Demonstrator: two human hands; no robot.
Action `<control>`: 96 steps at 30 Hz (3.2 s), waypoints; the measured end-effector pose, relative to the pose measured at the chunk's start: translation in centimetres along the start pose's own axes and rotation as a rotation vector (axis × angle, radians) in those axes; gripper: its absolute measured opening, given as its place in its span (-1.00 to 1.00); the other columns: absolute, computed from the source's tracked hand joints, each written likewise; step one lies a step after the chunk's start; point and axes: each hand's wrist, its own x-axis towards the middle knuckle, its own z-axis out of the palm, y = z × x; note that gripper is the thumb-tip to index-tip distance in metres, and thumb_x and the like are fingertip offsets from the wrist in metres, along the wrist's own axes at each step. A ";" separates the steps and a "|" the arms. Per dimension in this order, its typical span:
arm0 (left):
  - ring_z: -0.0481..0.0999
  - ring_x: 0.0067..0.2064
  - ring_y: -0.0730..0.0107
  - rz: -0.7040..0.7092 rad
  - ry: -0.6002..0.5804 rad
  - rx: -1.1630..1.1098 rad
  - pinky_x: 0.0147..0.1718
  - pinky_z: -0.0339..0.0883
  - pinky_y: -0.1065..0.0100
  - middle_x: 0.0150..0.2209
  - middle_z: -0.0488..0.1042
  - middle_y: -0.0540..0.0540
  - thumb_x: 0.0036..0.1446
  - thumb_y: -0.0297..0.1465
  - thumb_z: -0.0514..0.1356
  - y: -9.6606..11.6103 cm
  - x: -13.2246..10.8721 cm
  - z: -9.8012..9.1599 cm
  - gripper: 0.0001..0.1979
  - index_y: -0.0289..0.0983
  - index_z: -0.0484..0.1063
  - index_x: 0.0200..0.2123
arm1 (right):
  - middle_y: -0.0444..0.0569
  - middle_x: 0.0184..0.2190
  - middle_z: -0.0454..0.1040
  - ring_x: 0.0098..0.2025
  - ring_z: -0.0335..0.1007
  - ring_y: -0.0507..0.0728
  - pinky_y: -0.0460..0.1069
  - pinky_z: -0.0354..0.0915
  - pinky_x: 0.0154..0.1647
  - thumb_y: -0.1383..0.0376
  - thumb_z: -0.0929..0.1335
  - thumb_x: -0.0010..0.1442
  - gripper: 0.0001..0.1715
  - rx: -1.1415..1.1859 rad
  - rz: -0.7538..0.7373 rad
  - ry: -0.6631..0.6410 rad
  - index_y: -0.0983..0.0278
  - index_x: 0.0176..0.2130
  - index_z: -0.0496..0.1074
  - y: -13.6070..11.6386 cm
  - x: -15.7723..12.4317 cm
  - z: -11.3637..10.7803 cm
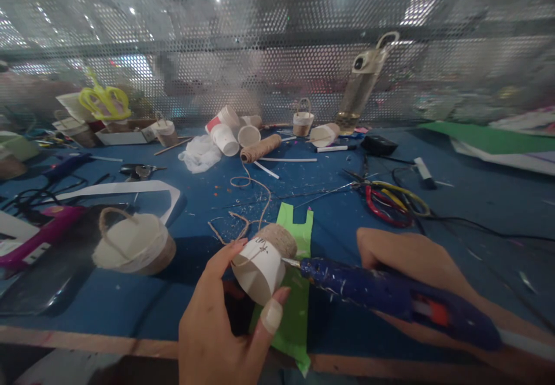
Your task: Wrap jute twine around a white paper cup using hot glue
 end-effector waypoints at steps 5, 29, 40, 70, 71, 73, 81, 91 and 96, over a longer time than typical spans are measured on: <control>0.69 -0.19 0.16 0.020 -0.009 0.002 -0.23 0.61 0.17 0.10 0.64 -0.18 0.33 0.11 0.25 -0.1 -0.1 0.1 -0.40 -0.09 0.38 0.26 | -0.33 -0.55 0.17 -0.66 0.03 0.05 0.00 -0.03 -0.55 0.35 0.34 0.06 -0.66 0.027 0.012 0.025 0.08 -0.30 0.06 0.1 -0.3 0.3; 0.67 0.11 0.07 0.146 -0.012 -0.034 0.01 0.62 0.10 0.22 0.59 -0.10 0.35 -0.13 0.27 -0.5 -0.2 0.2 -0.50 -0.05 0.34 0.29 | -0.32 -0.50 0.12 -0.60 -0.03 0.00 -0.04 -0.08 -0.52 0.32 0.29 0.18 -0.75 0.066 0.015 0.103 0.12 -0.31 0.05 -0.4 0.2 0.7; 0.66 0.16 0.10 0.346 -0.034 0.033 0.04 0.65 0.16 0.20 0.60 -0.20 0.35 -0.25 0.25 -1.0 0.5 -0.2 -0.52 -0.16 0.32 0.28 | -0.33 -0.48 0.12 -0.56 -0.03 0.00 -0.04 -0.07 -0.50 0.33 0.28 0.17 -0.75 0.067 0.044 0.114 0.12 -0.31 0.03 -0.6 0.3 0.7; 0.68 -0.14 0.16 -0.033 -0.017 -0.003 -0.20 0.57 0.16 0.12 0.63 -0.14 0.36 0.10 0.21 0.3 0.0 -0.1 -0.43 -0.08 0.37 0.26 | -0.34 -0.52 0.14 -0.62 0.00 0.02 -0.02 -0.07 -0.55 0.29 0.32 0.18 -0.72 -0.002 -0.057 0.009 0.09 -0.29 0.05 0.3 -0.1 0.1; 0.67 -0.17 0.17 -0.028 -0.015 -0.006 -0.21 0.57 0.16 0.11 0.63 -0.14 0.35 0.08 0.22 0.2 0.0 -0.1 -0.43 -0.08 0.37 0.26 | -0.34 -0.52 0.17 -0.62 0.02 0.02 -0.02 -0.06 -0.55 0.29 0.33 0.18 -0.72 -0.002 -0.042 0.005 0.10 -0.30 0.06 0.2 -0.1 0.0; 0.67 -0.18 0.16 -0.008 -0.006 -0.016 -0.20 0.57 0.15 0.09 0.63 -0.15 0.35 0.04 0.25 0.1 0.0 -0.1 -0.45 -0.10 0.38 0.26 | -0.31 -0.52 0.22 -0.61 0.08 0.02 -0.02 -0.01 -0.53 0.29 0.33 0.21 -0.75 0.016 0.027 0.034 0.10 -0.32 0.10 0.0 -0.2 -0.1; 0.66 -0.16 0.23 -0.025 0.034 -0.048 -0.22 0.58 0.17 0.27 0.50 -0.15 0.35 -0.04 0.27 0.0 -0.3 0.0 -0.45 -0.03 0.34 0.32 | 0.01 -0.08 0.59 -0.18 0.60 0.17 0.03 0.42 -0.23 0.32 0.33 0.36 -0.79 -0.029 0.150 0.041 0.15 0.00 0.40 1.9 0.4 1.6; 0.67 0.09 0.13 0.130 0.048 -0.106 -0.03 0.64 0.17 0.27 0.50 -0.20 0.33 -0.23 0.33 -0.6 0.0 0.4 -0.46 -0.11 0.32 0.31 | 0.03 0.34 0.48 0.38 0.44 0.32 0.27 0.43 0.37 0.36 0.42 0.29 -0.29 0.195 0.027 -0.192 -0.04 0.36 0.37 2.4 1.4 -1.3; 0.61 0.19 0.04 0.248 0.076 -0.087 0.13 0.59 0.02 0.23 0.52 -0.23 0.32 -0.33 0.31 -1.1 -0.1 0.8 -0.47 -0.16 0.33 0.31 | 0.09 0.18 0.58 0.24 0.53 0.25 0.17 0.52 0.25 0.32 0.43 0.37 -0.55 0.159 -0.136 0.008 0.09 0.21 0.45 -1.4 3.0 -0.3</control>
